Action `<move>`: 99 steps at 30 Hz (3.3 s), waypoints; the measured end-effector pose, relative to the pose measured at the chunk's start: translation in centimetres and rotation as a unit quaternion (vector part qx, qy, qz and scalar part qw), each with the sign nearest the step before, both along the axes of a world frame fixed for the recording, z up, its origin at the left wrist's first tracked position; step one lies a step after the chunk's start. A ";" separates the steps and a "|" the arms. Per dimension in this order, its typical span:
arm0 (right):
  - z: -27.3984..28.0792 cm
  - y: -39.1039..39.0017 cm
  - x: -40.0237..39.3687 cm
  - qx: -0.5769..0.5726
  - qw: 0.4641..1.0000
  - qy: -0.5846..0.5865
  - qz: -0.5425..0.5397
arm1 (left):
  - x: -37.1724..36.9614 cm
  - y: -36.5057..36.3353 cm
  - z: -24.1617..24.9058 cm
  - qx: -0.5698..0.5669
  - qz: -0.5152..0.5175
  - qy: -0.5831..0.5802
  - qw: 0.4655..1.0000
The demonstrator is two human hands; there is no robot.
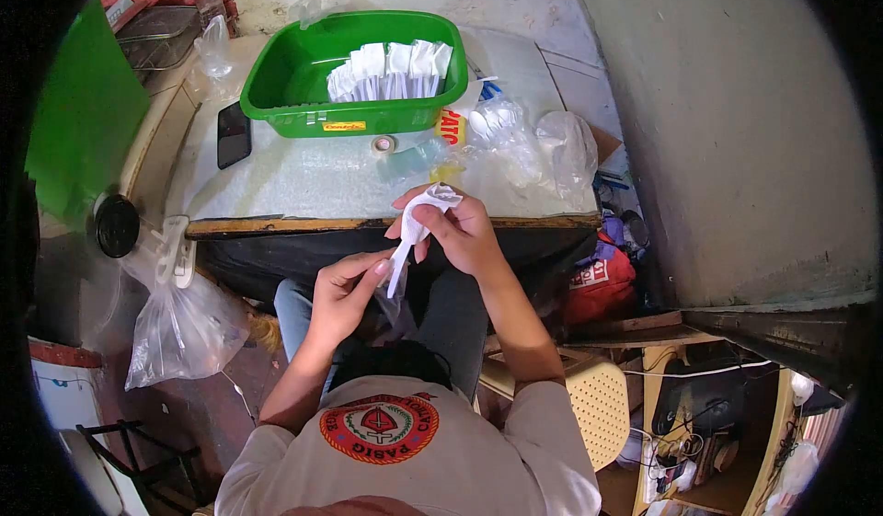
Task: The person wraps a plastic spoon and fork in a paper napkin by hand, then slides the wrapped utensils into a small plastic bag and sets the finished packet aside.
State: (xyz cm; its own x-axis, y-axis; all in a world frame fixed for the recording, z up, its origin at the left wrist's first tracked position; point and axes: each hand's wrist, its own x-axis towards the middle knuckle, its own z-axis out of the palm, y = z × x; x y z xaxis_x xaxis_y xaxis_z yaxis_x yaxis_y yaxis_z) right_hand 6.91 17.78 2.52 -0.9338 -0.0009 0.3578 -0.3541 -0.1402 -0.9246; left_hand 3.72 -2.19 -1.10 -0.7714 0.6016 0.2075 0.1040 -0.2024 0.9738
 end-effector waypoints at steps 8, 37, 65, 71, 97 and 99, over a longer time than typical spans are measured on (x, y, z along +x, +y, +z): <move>0.4 -2.1 1.0 0.090 0.987 -0.005 -0.131 | -0.2 0.7 0.9 -0.025 0.069 0.115 0.991; 0.8 -2.4 2.6 0.243 0.947 -0.034 -0.207 | -0.5 0.8 2.1 -0.036 0.083 0.150 0.985; -2.0 -2.3 1.0 0.066 0.995 -0.043 -0.057 | -1.8 0.9 0.8 0.013 -0.019 0.007 1.000; -1.3 -2.0 0.6 -0.006 0.994 -0.110 0.002 | -2.3 1.0 0.4 0.015 -0.070 0.003 0.997; -1.6 -4.9 2.2 0.109 0.958 0.035 -0.262 | -1.7 0.9 1.3 0.152 0.081 -0.073 0.982; -1.5 -5.0 2.2 -0.001 0.978 0.016 -0.210 | -1.6 0.9 1.3 0.157 0.079 -0.078 0.981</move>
State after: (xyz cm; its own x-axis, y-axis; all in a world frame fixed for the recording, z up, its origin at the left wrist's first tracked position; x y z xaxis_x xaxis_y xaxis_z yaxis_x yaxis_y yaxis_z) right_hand 9.15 12.73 0.97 -0.8403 0.3800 0.3867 -0.4095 0.0225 -0.9120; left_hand 2.16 -1.28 0.25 -0.8872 0.3972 0.2348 0.0122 -0.4885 0.8725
